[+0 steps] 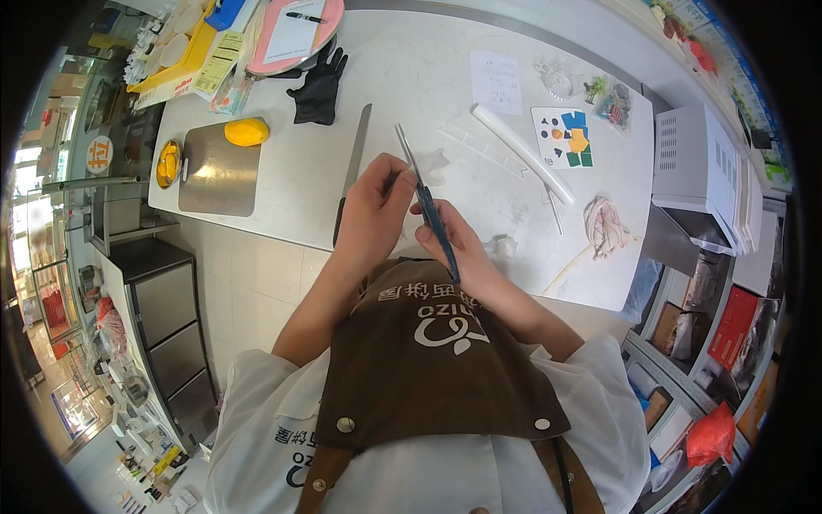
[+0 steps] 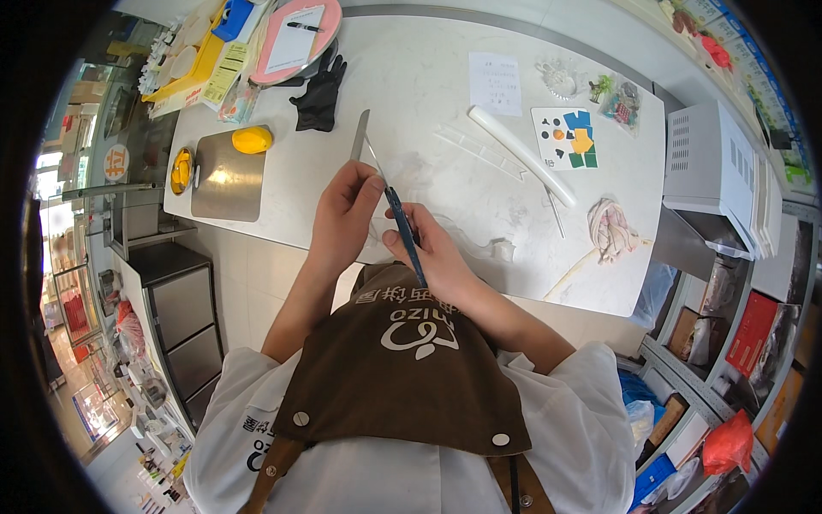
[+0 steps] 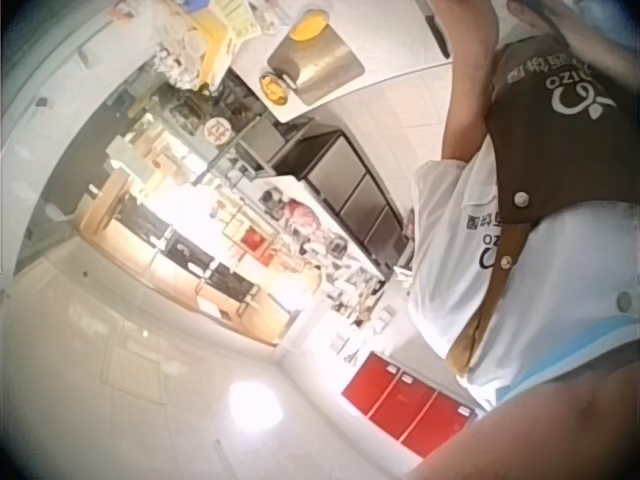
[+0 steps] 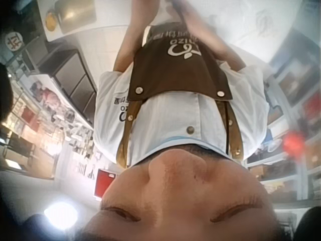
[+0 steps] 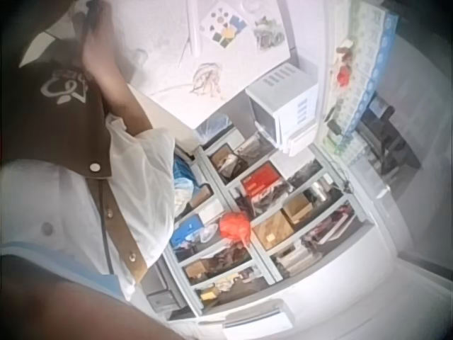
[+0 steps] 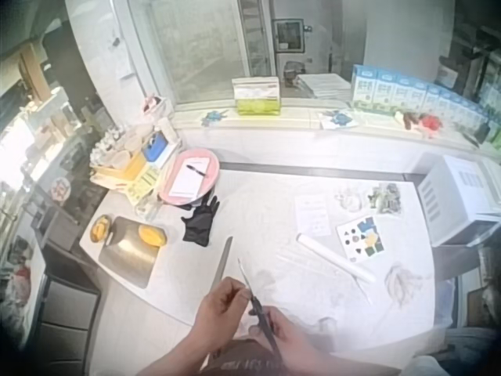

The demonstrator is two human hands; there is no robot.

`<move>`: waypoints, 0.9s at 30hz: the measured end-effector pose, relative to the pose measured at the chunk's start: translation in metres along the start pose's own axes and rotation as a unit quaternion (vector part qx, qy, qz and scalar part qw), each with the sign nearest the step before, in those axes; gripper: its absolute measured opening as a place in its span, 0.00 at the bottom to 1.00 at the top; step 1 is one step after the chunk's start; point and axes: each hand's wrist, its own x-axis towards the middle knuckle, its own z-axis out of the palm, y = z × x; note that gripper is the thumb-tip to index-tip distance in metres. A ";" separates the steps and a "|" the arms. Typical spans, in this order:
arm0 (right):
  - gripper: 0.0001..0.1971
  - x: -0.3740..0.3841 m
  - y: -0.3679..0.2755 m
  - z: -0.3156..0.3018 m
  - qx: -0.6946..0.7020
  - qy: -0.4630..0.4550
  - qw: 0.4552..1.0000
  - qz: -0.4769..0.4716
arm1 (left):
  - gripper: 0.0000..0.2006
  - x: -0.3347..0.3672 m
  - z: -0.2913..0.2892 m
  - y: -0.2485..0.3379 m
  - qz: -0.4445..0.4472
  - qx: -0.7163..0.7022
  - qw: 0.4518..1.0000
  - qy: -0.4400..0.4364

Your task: The person cuts a white ribbon with scissors, then folds a white paper cupcake liner. They retrieve a pink 'Happy Birthday' cake topper from a refrigerator and place it on the counter. The person also handles a small pink fondant piece and a colorful card.

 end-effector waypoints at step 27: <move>0.20 -0.001 0.007 -0.003 -0.027 -0.002 1.000 0.011 | 0.04 -0.002 -0.003 0.009 0.024 0.106 0.994 0.000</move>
